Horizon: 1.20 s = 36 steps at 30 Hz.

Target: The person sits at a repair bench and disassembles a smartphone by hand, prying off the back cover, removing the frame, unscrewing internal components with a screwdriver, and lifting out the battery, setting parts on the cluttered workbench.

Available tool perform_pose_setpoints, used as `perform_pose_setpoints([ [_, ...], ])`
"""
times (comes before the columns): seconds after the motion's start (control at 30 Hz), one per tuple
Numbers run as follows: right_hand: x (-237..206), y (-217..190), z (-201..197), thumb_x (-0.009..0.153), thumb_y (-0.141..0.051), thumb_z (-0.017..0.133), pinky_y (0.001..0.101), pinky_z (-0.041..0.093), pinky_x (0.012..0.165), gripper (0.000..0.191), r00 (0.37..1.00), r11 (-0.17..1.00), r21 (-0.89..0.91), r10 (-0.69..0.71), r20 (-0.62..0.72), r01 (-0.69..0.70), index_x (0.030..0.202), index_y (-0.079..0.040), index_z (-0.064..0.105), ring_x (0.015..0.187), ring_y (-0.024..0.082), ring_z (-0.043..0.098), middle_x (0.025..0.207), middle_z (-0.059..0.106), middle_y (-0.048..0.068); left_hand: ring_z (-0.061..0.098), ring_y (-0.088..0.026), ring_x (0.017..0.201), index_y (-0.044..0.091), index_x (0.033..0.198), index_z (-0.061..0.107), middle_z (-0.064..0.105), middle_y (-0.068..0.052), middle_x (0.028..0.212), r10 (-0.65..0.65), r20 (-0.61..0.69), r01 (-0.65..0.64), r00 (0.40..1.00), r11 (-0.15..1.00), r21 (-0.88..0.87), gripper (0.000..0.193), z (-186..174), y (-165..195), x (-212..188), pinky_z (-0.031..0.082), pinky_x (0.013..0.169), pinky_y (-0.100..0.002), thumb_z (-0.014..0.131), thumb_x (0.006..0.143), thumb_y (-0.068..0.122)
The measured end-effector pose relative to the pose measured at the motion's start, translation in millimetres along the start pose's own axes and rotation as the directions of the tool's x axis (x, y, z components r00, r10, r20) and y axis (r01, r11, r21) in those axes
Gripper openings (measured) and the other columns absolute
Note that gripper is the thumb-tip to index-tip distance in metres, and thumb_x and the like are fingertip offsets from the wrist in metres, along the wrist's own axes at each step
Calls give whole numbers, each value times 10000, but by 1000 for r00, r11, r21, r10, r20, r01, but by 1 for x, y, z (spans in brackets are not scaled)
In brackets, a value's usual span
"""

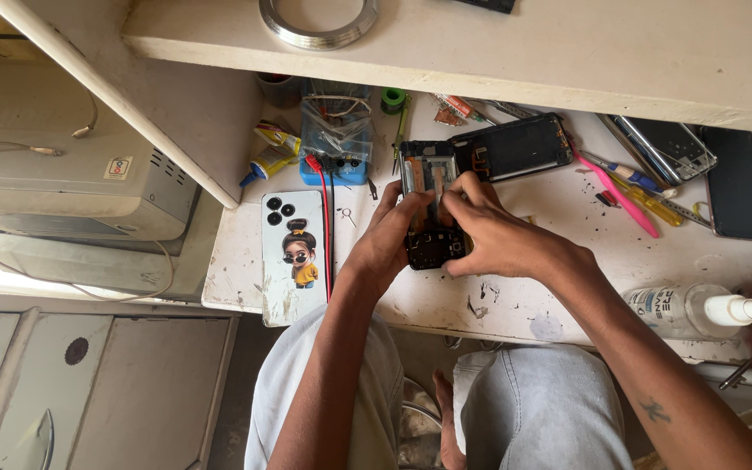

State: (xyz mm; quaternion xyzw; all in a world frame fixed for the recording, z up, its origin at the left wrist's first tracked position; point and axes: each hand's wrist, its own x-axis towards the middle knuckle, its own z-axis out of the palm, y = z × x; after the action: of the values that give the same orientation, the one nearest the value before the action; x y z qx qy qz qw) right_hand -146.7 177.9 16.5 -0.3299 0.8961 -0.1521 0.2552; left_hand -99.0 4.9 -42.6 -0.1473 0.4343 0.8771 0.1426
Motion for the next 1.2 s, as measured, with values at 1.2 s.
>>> perform_pose_setpoints([
  [1.2,21,90,-87,645,-296,928,505,366,1119,652,869,908,10,404,-286,-419,1127,-116,528,1414,348,397,1404,499,155,652,-246,1010,95,1289,475,592,-132,1159,-16,-43,17,999,1000,18,459,14,11,-6,574,838,-392,619,904,299],
])
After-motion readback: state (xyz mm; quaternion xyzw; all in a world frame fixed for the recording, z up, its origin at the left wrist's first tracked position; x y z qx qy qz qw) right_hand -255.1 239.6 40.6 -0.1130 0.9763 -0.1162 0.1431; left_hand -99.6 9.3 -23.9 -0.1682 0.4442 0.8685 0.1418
